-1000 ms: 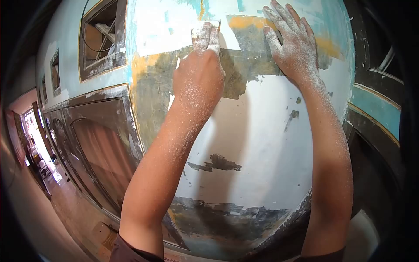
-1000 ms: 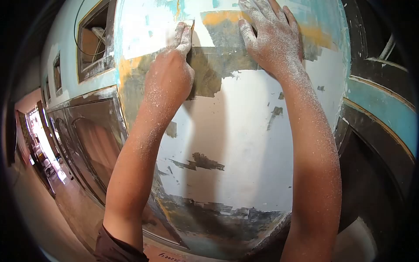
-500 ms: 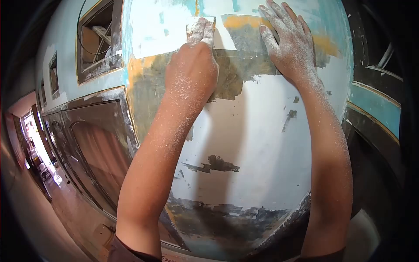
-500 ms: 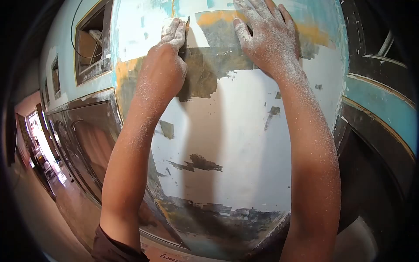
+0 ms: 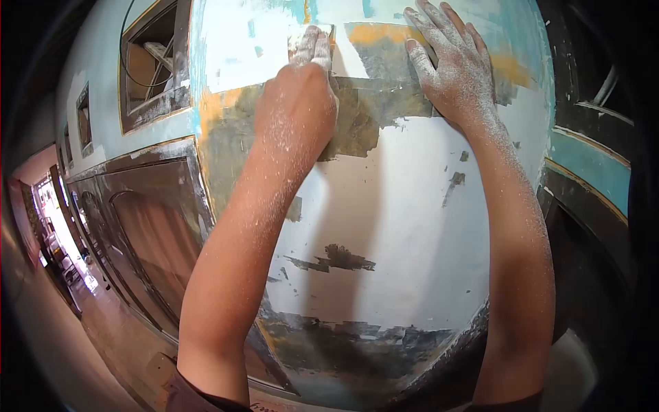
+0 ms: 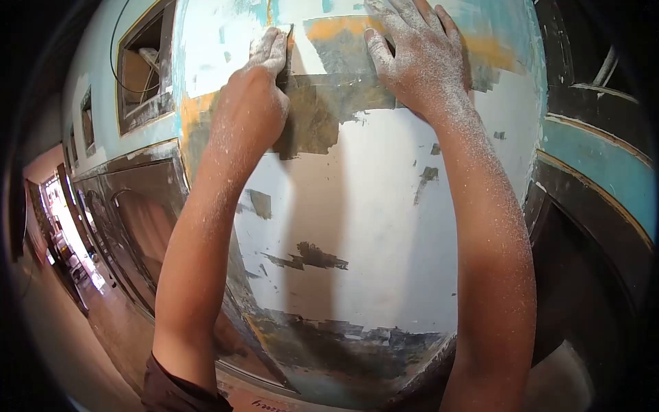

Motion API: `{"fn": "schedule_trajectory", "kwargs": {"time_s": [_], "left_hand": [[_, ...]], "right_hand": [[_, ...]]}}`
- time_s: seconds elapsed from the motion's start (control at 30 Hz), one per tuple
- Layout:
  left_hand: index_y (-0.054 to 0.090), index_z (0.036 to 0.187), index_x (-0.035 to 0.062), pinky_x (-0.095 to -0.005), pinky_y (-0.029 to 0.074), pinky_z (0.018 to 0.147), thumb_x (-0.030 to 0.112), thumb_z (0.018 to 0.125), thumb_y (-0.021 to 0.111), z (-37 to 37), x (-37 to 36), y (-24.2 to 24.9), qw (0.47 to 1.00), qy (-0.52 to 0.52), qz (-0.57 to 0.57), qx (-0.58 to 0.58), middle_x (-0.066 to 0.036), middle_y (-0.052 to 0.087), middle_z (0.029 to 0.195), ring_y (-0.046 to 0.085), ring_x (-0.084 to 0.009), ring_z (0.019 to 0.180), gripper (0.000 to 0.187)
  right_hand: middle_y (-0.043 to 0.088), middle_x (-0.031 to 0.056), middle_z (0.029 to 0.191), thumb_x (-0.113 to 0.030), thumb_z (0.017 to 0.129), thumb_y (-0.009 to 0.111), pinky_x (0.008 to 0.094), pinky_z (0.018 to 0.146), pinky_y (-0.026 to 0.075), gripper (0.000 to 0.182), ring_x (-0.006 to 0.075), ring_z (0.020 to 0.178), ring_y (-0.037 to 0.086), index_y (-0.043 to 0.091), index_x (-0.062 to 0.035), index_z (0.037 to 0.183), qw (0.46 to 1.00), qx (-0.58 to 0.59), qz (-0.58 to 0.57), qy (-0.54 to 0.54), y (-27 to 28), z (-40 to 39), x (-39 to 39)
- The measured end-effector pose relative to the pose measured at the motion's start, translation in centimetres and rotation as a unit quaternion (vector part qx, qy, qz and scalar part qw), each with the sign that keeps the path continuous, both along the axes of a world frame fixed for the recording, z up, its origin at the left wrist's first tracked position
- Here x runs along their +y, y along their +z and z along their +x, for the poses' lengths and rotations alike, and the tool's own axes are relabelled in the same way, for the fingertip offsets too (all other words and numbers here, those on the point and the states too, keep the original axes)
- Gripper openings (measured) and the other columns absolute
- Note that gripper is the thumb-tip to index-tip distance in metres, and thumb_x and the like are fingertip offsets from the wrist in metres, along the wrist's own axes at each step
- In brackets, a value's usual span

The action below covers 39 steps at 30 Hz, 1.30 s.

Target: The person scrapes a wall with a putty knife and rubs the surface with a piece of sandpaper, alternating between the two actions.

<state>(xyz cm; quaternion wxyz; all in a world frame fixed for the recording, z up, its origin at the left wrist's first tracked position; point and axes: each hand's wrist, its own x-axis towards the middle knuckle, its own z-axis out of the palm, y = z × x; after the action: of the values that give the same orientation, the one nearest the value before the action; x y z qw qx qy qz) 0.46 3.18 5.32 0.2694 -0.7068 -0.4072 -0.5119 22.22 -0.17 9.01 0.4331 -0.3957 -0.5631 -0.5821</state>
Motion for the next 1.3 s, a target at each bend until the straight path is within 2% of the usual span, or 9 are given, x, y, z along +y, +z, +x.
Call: {"fn": "schedule_trajectory", "kwargs": {"time_s": [0.4, 0.7, 0.9, 1.03, 1.07, 1.1, 1.17, 1.2, 1.3], "left_hand": [[0.072, 0.095, -0.0059, -0.0508, 0.059, 0.082, 0.005, 0.091, 0.057, -0.2, 0.8, -0.1, 1.0, -0.004, 0.029, 0.006, -0.028, 0.072, 0.097, 0.072, -0.0447, 0.095, 0.019], [0.073, 0.094, -0.0049, -0.0511, 0.06, 0.082, 0.006, 0.091, 0.058, 0.3, -0.2, 0.2, 1.0, 0.003, -0.013, 0.0, -0.028, 0.072, 0.098, 0.073, -0.0441, 0.095, 0.019], [0.073, 0.095, -0.0055, -0.0502, 0.061, 0.079, 0.005, 0.091, 0.059, 0.3, 0.7, -0.5, 1.0, -0.004, 0.008, 0.012, -0.028, 0.072, 0.096, 0.073, -0.044, 0.091, 0.018], [0.072, 0.092, -0.0064, -0.0522, 0.06, 0.079, 0.005, 0.09, 0.059, 0.3, -0.5, -0.3, 1.0, 0.009, -0.009, -0.007, -0.028, 0.071, 0.091, 0.073, -0.0447, 0.091, 0.017], [0.071, 0.113, -0.0068, -0.0513, 0.06, 0.083, 0.002, 0.089, 0.056, 0.1, 0.0, -0.4, 0.999, 0.002, -0.03, 0.015, -0.029, 0.07, 0.114, 0.072, -0.0446, 0.098, 0.029], [0.071, 0.113, -0.0068, -0.0513, 0.06, 0.083, 0.002, 0.089, 0.056, 0.0, 0.5, -0.8, 0.999, 0.002, -0.029, 0.015, -0.029, 0.07, 0.114, 0.072, -0.0446, 0.098, 0.029], [0.049, 0.151, 0.0037, -0.0477, 0.05, 0.106, -0.005, 0.082, 0.047, -0.1, 1.3, -2.2, 0.993, -0.048, 0.103, -0.014, -0.015, 0.045, 0.159, 0.057, -0.0406, 0.13, 0.07], [0.046, 0.153, 0.0053, -0.0471, 0.047, 0.11, -0.005, 0.081, 0.045, -0.3, 1.3, -2.7, 0.996, -0.038, 0.083, -0.015, -0.014, 0.042, 0.161, 0.053, -0.039, 0.135, 0.073], [0.045, 0.155, 0.0072, -0.0463, 0.047, 0.11, -0.005, 0.082, 0.045, -0.7, 0.3, -4.8, 0.996, -0.06, 0.06, -0.04, -0.012, 0.04, 0.163, 0.054, -0.0392, 0.134, 0.074]], "right_hand": [[0.044, 0.0134, 0.161, -0.025, 0.095, 0.054, 0.0481, 0.127, 0.02, 0.053, 0.0322, 0.153, 0.031, 0.057, -0.0071, 0.145, 0.999, 0.027, -0.007, -0.036, -0.4, -0.7, -0.3], [0.046, 0.0142, 0.16, -0.025, 0.094, 0.056, 0.0487, 0.127, 0.021, 0.053, 0.0326, 0.153, 0.033, 0.058, -0.0065, 0.144, 0.999, 0.033, -0.006, -0.02, -0.6, -1.5, -0.8], [0.048, 0.0164, 0.157, -0.023, 0.092, 0.058, 0.0513, 0.124, 0.025, 0.052, 0.0351, 0.151, 0.036, 0.06, -0.0068, 0.141, 1.0, 0.003, 0.013, -0.014, -0.4, -0.5, -0.2], [0.047, 0.0158, 0.158, -0.023, 0.092, 0.058, 0.0508, 0.125, 0.024, 0.052, 0.0348, 0.151, 0.035, 0.06, -0.0072, 0.141, 1.0, 0.017, -0.003, -0.005, -0.2, -0.7, -0.4], [0.046, 0.0156, 0.159, -0.023, 0.092, 0.058, 0.0503, 0.126, 0.023, 0.052, 0.0345, 0.152, 0.034, 0.06, -0.0072, 0.142, 1.0, 0.031, -0.001, -0.001, -0.7, -1.3, -0.7], [0.046, 0.0153, 0.159, -0.023, 0.092, 0.057, 0.0497, 0.126, 0.023, 0.052, 0.0344, 0.152, 0.034, 0.059, -0.0077, 0.142, 1.0, 0.026, -0.007, -0.011, -0.3, -0.9, -0.5], [0.047, 0.015, 0.159, -0.024, 0.093, 0.057, 0.0492, 0.126, 0.023, 0.052, 0.0343, 0.152, 0.034, 0.059, -0.0082, 0.142, 1.0, 0.017, 0.005, -0.009, -0.4, -0.7, -0.2], [0.047, 0.015, 0.159, -0.024, 0.093, 0.057, 0.0492, 0.126, 0.023, 0.052, 0.0343, 0.152, 0.034, 0.059, -0.0082, 0.142, 1.0, 0.018, 0.004, -0.01, -0.5, -0.7, -0.2], [0.046, 0.0144, 0.159, -0.024, 0.093, 0.057, 0.0491, 0.126, 0.023, 0.052, 0.0341, 0.151, 0.035, 0.059, -0.0086, 0.143, 1.0, 0.014, 0.008, -0.012, -0.6, -1.0, -0.5]]}}
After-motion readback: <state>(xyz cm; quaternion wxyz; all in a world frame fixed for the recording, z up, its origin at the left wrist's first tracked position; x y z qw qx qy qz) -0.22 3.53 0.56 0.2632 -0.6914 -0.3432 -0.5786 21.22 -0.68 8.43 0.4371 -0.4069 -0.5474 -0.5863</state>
